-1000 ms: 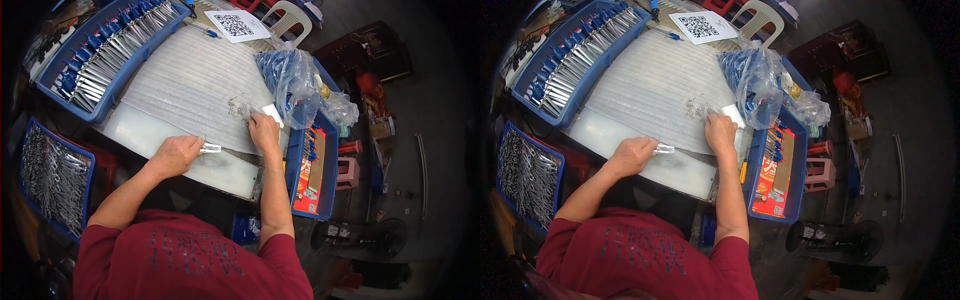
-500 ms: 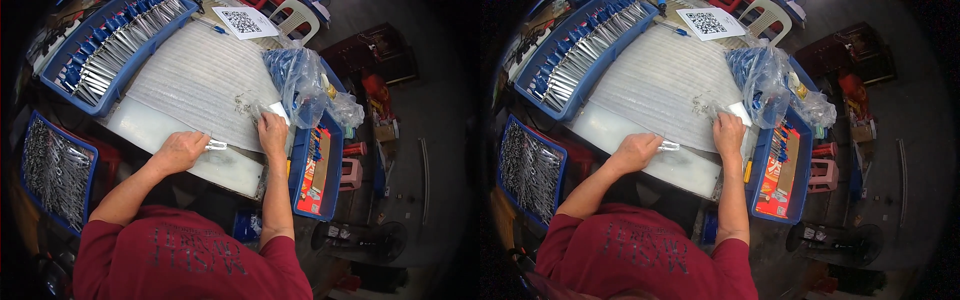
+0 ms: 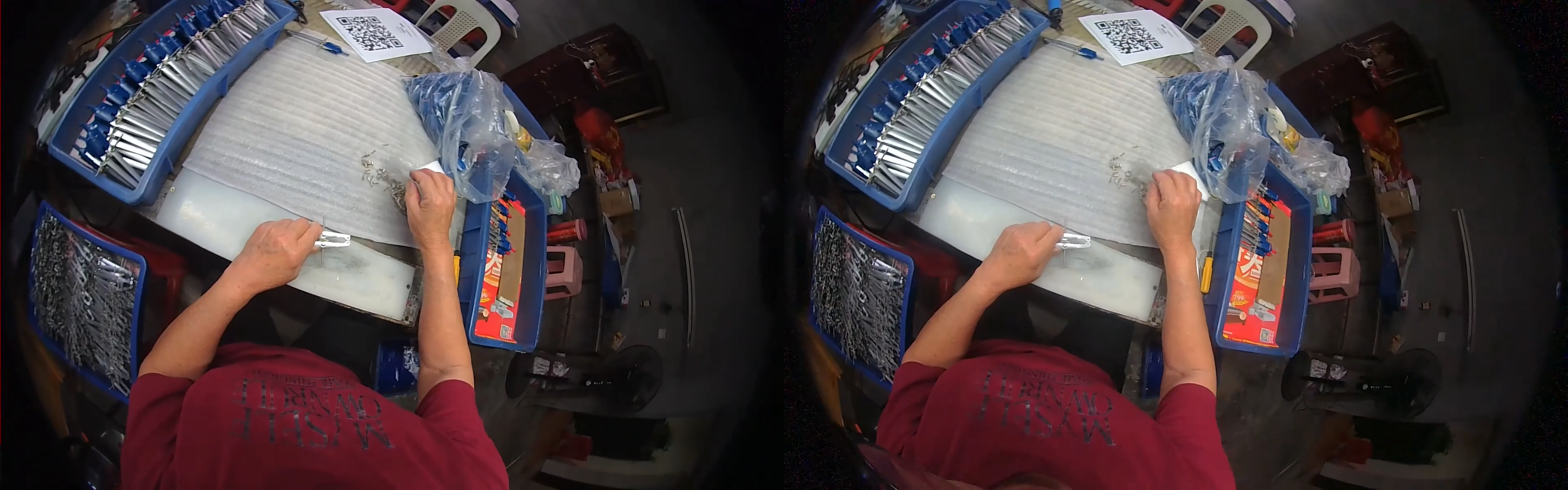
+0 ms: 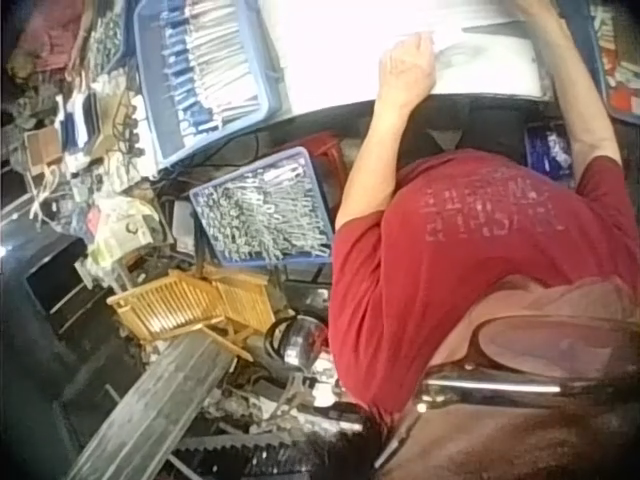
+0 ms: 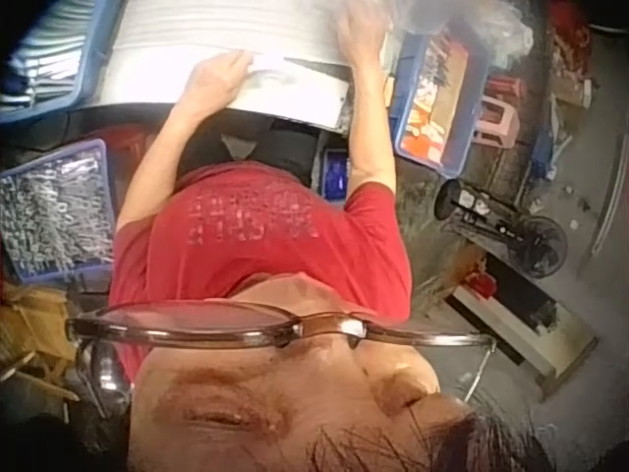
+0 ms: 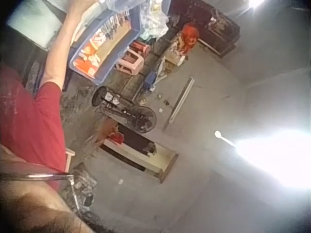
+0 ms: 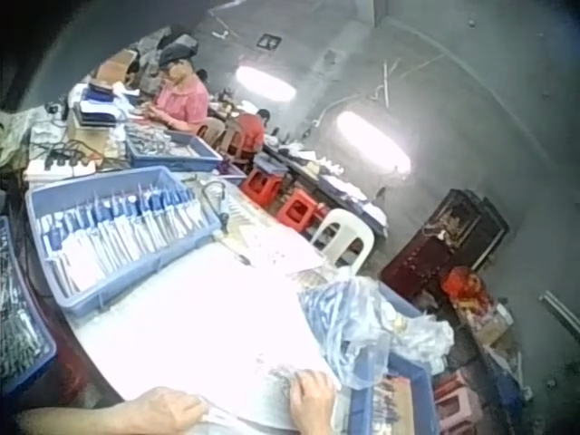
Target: The worker is assembling small manual screwdrivers by inserting metal bits into blue plastic handles and organizing them into a tray.
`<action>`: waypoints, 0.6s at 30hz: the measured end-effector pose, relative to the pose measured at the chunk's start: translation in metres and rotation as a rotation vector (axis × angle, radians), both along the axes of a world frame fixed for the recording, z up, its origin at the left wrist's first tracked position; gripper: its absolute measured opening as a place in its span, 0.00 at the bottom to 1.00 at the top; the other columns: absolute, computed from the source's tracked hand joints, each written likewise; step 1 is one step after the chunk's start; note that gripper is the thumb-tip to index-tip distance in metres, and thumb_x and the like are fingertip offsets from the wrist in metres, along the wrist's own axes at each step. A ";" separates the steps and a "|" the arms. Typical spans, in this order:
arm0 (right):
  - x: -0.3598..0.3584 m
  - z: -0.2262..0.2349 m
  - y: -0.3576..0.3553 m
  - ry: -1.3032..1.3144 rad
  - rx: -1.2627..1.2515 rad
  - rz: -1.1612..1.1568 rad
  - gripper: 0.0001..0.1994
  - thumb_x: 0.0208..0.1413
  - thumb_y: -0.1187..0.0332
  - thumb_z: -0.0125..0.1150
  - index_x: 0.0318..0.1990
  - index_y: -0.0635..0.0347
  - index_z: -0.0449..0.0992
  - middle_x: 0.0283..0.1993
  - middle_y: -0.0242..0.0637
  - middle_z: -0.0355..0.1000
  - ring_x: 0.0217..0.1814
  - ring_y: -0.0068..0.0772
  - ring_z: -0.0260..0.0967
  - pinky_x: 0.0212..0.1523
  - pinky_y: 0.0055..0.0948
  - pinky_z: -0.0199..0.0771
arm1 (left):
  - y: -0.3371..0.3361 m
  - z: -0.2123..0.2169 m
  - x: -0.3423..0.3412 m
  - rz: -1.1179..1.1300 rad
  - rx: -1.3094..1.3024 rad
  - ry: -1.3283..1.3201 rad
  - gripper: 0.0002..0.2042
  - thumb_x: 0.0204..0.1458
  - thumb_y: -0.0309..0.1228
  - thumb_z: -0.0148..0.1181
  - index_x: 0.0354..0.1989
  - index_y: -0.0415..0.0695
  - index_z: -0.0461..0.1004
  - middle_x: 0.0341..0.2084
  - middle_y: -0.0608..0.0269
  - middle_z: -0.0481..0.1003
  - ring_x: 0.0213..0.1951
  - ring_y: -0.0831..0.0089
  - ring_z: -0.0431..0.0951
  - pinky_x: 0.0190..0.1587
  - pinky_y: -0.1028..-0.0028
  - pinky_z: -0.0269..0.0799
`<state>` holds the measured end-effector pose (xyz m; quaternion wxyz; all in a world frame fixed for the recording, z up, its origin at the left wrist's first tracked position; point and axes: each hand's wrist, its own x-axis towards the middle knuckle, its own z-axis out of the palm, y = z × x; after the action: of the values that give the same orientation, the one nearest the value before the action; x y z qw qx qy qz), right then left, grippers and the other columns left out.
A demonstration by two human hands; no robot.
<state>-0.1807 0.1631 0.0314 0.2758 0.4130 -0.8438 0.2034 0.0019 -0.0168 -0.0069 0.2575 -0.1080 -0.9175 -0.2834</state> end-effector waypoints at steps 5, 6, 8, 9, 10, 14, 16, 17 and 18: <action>-0.051 0.011 0.018 0.018 -0.228 -0.239 0.05 0.44 0.72 0.55 0.29 0.62 0.74 0.30 0.43 0.71 0.35 0.47 0.67 0.37 0.38 0.65 | 0.000 0.000 -0.001 -0.007 0.008 -0.011 0.09 0.40 0.26 0.57 0.28 0.41 0.64 0.17 0.58 0.63 0.22 0.59 0.68 0.22 0.64 0.64; -0.063 0.020 0.022 0.025 -0.249 -0.361 0.05 0.45 0.71 0.54 0.28 0.62 0.75 0.29 0.45 0.71 0.33 0.50 0.67 0.35 0.40 0.66 | 0.000 0.001 -0.002 -0.005 0.006 -0.010 0.09 0.40 0.26 0.57 0.29 0.41 0.64 0.17 0.58 0.63 0.22 0.59 0.68 0.22 0.64 0.64; -0.081 0.033 0.028 -0.087 -0.134 -0.440 0.06 0.45 0.70 0.54 0.27 0.62 0.75 0.29 0.48 0.72 0.33 0.51 0.68 0.35 0.41 0.67 | -0.001 0.002 -0.002 -0.005 0.001 -0.007 0.09 0.40 0.26 0.57 0.29 0.41 0.64 0.17 0.58 0.63 0.22 0.59 0.68 0.22 0.64 0.64; -0.089 0.039 0.029 -0.205 -0.016 -0.511 0.07 0.45 0.69 0.53 0.27 0.62 0.76 0.30 0.50 0.72 0.34 0.53 0.69 0.35 0.42 0.68 | -0.001 0.003 -0.002 -0.006 0.001 -0.018 0.09 0.40 0.26 0.57 0.29 0.40 0.64 0.17 0.58 0.63 0.22 0.59 0.68 0.22 0.64 0.64; -0.102 0.037 0.032 -0.203 -0.020 -0.513 0.07 0.45 0.69 0.53 0.27 0.62 0.76 0.30 0.50 0.72 0.34 0.53 0.69 0.35 0.42 0.68 | -0.001 0.003 -0.001 -0.005 0.002 -0.029 0.09 0.40 0.26 0.57 0.30 0.40 0.65 0.17 0.58 0.63 0.22 0.59 0.69 0.22 0.64 0.64; -0.138 0.014 0.042 -0.257 0.326 -0.506 0.10 0.45 0.67 0.50 0.30 0.59 0.77 0.31 0.50 0.71 0.36 0.52 0.69 0.39 0.42 0.68 | 0.000 0.001 -0.001 -0.007 -0.010 -0.042 0.10 0.40 0.26 0.57 0.30 0.40 0.65 0.18 0.58 0.63 0.21 0.59 0.68 0.22 0.64 0.64; -0.146 0.006 0.041 -0.248 0.398 -0.465 0.10 0.45 0.68 0.49 0.30 0.59 0.76 0.31 0.50 0.71 0.37 0.52 0.69 0.40 0.43 0.68 | -0.001 0.003 -0.001 -0.013 -0.013 -0.042 0.10 0.40 0.26 0.57 0.30 0.40 0.65 0.18 0.58 0.63 0.21 0.60 0.68 0.22 0.64 0.64; -0.151 0.001 0.039 -0.242 0.442 -0.497 0.09 0.46 0.69 0.48 0.29 0.60 0.76 0.32 0.51 0.71 0.38 0.52 0.69 0.40 0.44 0.68 | -0.001 0.003 0.000 -0.011 -0.016 -0.043 0.10 0.40 0.26 0.57 0.30 0.40 0.65 0.18 0.58 0.63 0.21 0.60 0.68 0.22 0.64 0.64; -0.155 -0.003 0.038 -0.237 0.485 -0.530 0.09 0.46 0.71 0.47 0.29 0.61 0.75 0.33 0.51 0.71 0.38 0.52 0.69 0.40 0.45 0.68 | 0.000 0.004 0.000 -0.010 -0.013 -0.044 0.10 0.40 0.27 0.57 0.30 0.40 0.65 0.17 0.58 0.63 0.21 0.60 0.68 0.22 0.65 0.64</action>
<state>-0.3355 0.2009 0.0281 0.1138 0.2072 -0.9710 -0.0343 0.0019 -0.0171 -0.0026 0.2353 -0.1081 -0.9241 -0.2810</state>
